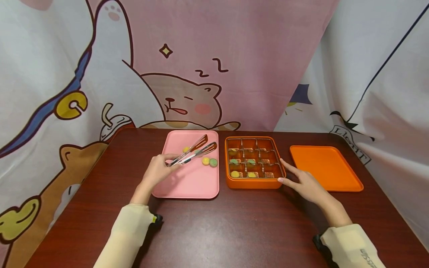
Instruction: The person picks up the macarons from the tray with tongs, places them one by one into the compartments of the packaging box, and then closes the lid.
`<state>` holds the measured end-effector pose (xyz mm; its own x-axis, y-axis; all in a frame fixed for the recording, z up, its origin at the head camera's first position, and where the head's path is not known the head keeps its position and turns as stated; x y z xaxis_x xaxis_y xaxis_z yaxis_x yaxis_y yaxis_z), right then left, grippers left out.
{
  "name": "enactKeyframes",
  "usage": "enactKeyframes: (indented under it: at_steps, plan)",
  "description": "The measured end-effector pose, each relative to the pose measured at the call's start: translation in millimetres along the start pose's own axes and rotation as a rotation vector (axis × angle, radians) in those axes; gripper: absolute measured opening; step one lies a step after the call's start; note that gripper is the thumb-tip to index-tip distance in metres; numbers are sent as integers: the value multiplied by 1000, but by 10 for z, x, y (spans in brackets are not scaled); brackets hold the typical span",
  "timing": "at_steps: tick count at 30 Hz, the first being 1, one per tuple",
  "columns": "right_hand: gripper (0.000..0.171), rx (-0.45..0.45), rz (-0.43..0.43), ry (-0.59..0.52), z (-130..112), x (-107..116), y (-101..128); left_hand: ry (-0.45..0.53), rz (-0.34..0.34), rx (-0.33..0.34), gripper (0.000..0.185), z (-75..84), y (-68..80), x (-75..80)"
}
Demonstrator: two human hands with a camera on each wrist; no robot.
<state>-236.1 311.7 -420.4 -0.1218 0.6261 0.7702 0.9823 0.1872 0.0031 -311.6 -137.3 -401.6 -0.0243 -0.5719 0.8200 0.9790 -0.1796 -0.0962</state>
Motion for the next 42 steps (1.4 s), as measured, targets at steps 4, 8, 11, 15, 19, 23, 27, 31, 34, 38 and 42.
enactKeyframes:
  at_steps: [4, 8, 11, 15, 19, 23, 27, 31, 34, 38, 42]
  plan:
    - [77, -5, -3, -3, 9, -10, 0, -2, -9, 17, 42, -38, 9, -15]
    - [77, -6, 0, -4, 13, -9, -3, -11, -10, 27, 42, -65, 12, -26]
    - [77, -8, -2, -3, 11, -8, -6, -18, -14, 32, 42, -78, 15, -31]
    - [77, -8, -5, 5, 3, -9, -3, -34, -20, 36, 42, -95, 17, -35]
    - [76, 2, -3, -1, -9, -5, -4, -42, -22, 42, 41, -110, 14, -37]
    - [77, 5, -4, -8, -11, -2, -5, -46, -26, 60, 41, -137, 10, -43]
    - [77, 5, -7, -10, -8, 0, -3, -56, -31, 78, 41, -163, 10, -53]
    - [77, 4, -7, -13, -12, 6, -7, -62, -38, 91, 41, -181, 14, -62]
    - [77, -2, -5, -5, -15, 10, -10, -77, -44, 104, 40, -191, 26, -61]
    - [77, -8, -2, 3, -18, 12, -4, -109, -56, 112, 40, -198, 29, -66]
    - [77, -3, -2, 0, -18, 10, 1, -127, -72, 117, 40, -200, 20, -81]
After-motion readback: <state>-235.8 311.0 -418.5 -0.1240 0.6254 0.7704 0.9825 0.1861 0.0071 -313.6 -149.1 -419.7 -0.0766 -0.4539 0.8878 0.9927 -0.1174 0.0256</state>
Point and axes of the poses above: each hand's wrist, its own y-axis away from the middle knuckle, its own x-axis out of the back of the hand, z = x × y, the point moved 8 cm from there along -y, towards the middle knuckle, and after that the axes turned 8 degrees about -y, right-handed, at the moved point
